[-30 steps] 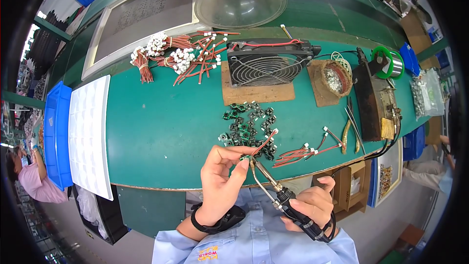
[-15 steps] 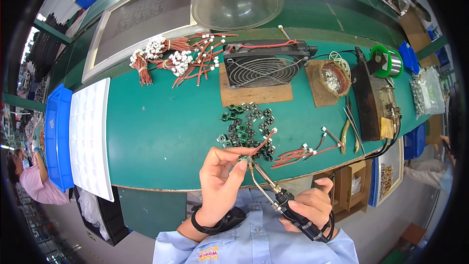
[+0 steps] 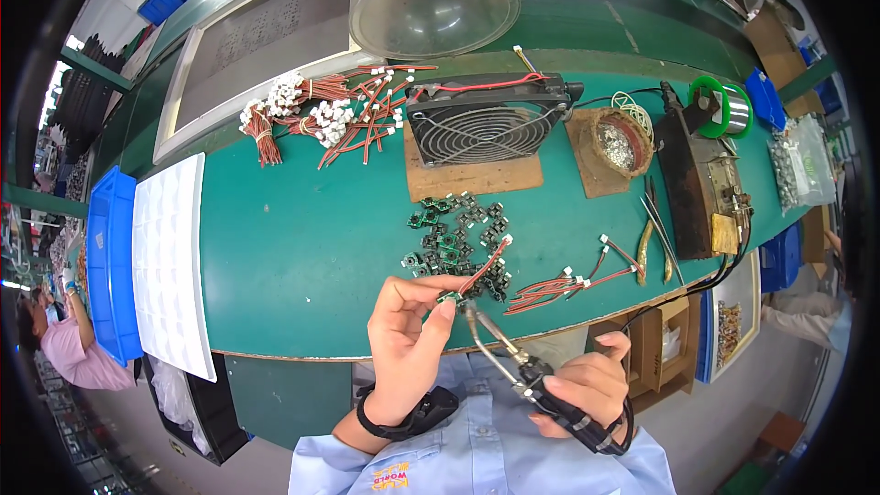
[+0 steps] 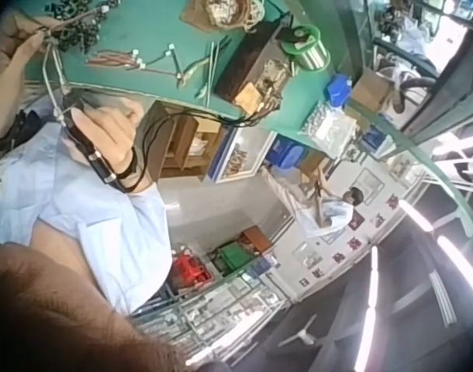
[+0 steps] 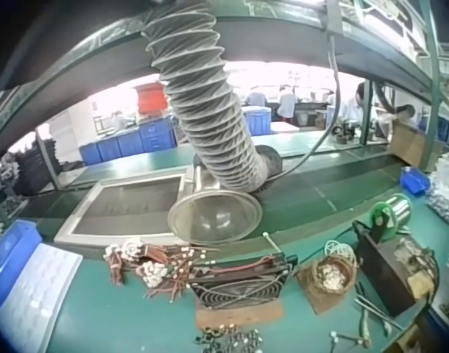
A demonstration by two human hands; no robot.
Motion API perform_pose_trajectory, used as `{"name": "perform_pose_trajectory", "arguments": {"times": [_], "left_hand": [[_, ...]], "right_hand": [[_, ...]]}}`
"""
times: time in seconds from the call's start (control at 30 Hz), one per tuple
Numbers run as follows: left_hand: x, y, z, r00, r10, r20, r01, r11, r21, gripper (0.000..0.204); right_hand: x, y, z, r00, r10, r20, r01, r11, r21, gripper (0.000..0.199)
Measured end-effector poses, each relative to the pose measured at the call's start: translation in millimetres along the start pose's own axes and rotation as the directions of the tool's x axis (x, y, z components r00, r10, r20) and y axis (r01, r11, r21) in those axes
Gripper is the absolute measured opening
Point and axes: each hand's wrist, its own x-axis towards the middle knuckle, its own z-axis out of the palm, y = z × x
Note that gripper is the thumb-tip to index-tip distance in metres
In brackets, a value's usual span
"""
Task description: The person picks up a circuit board and a wire, joins them using a soldering iron, and sets the assembly down before repeating the process with another unit.
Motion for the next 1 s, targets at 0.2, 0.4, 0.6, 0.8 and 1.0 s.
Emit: {"name": "perform_pose_trajectory", "arguments": {"times": [0.2,0.4,0.6,0.8,1.0], "left_hand": [[0,8,-6,0.984,-0.168,0.062,0.176,0.968,-0.181,0.008],[-2,14,-17,0.972,-0.231,0.047,0.236,0.934,-0.267,0.009],[-4,12,-41,0.990,-0.071,-0.122,0.046,0.980,-0.195,0.012],[-5,12,-29,0.991,-0.015,-0.135,0.006,0.998,-0.070,0.012],[-12,13,-29,0.991,-0.004,-0.135,0.001,1.000,-0.023,0.013]], "right_hand": [[-3,34,1,0.831,0.116,-0.545,-0.180,0.982,-0.065,0.045],[34,65,-3,0.779,0.300,-0.551,-0.485,0.845,-0.225,0.029],[8,50,5,0.861,0.415,-0.294,-0.384,0.910,0.158,0.029],[22,47,23,0.997,-0.045,-0.070,0.014,0.920,-0.392,0.027],[25,54,21,0.992,-0.122,0.025,0.120,0.883,-0.453,0.030]]}}
